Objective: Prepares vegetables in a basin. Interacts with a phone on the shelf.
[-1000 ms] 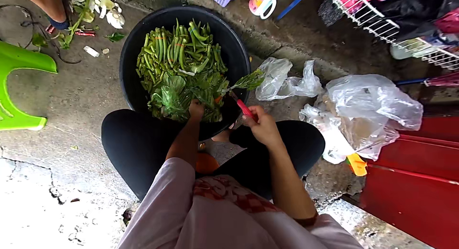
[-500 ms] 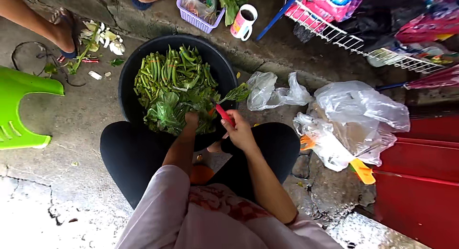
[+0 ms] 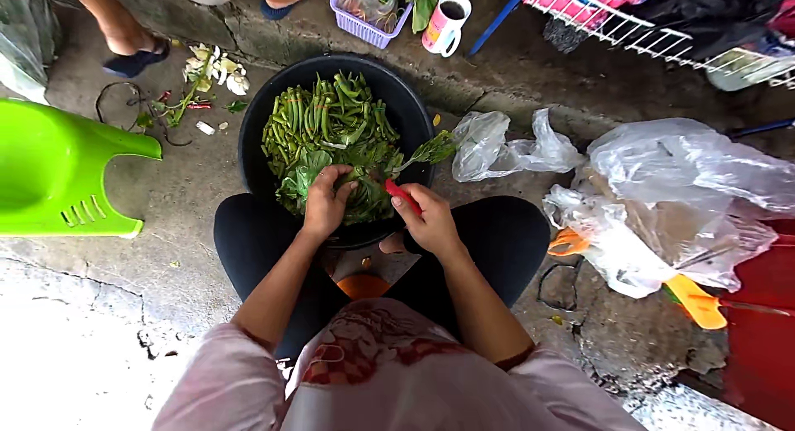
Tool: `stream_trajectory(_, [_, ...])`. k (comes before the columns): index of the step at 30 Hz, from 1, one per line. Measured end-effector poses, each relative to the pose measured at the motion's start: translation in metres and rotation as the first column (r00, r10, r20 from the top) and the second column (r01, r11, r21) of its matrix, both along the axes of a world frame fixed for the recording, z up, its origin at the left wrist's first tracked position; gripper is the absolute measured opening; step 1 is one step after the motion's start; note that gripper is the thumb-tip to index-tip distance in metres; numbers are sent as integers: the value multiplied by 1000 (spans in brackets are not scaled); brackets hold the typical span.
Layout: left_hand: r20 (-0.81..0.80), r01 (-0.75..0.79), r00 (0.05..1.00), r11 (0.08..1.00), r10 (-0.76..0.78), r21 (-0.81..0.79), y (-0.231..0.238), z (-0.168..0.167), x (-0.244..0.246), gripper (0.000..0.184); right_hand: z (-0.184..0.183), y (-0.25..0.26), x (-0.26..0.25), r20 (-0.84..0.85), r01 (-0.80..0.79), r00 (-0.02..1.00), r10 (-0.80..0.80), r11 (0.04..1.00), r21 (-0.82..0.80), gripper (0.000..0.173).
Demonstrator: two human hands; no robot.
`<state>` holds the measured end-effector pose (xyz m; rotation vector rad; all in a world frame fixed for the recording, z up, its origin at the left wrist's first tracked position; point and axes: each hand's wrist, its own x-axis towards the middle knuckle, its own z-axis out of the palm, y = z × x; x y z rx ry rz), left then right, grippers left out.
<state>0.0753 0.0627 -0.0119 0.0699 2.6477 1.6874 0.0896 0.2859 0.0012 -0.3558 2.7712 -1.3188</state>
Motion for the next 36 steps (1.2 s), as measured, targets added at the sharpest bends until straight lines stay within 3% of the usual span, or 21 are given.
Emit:
stream_trajectory(6, [-35,65,997,997,-64,40,1,-6,1,25,-7,-5,4,-115,-6,993,11,999,43,42])
stream_trajectory(24, [30,78,996,993,-81,92,0,-13,0,21,-14,-17,-8,-73,-50,996,54,997,65,41])
stream_trajectory(27, [30,102,994,989,-106,104,-1,-15,1,23,-20,-12,-10,9,-43,999,43,998,42,40])
stream_trajectory(31, [39,113,992,975,-122,193,-5,-15,3,25,-28,4,-16,301,78,944,-137,977,199,40])
stream_trajectory(36, [96,46,992,930,-87,363,-9,-13,-2,26,-26,12,-17,360,184,896,-261,954,236,42])
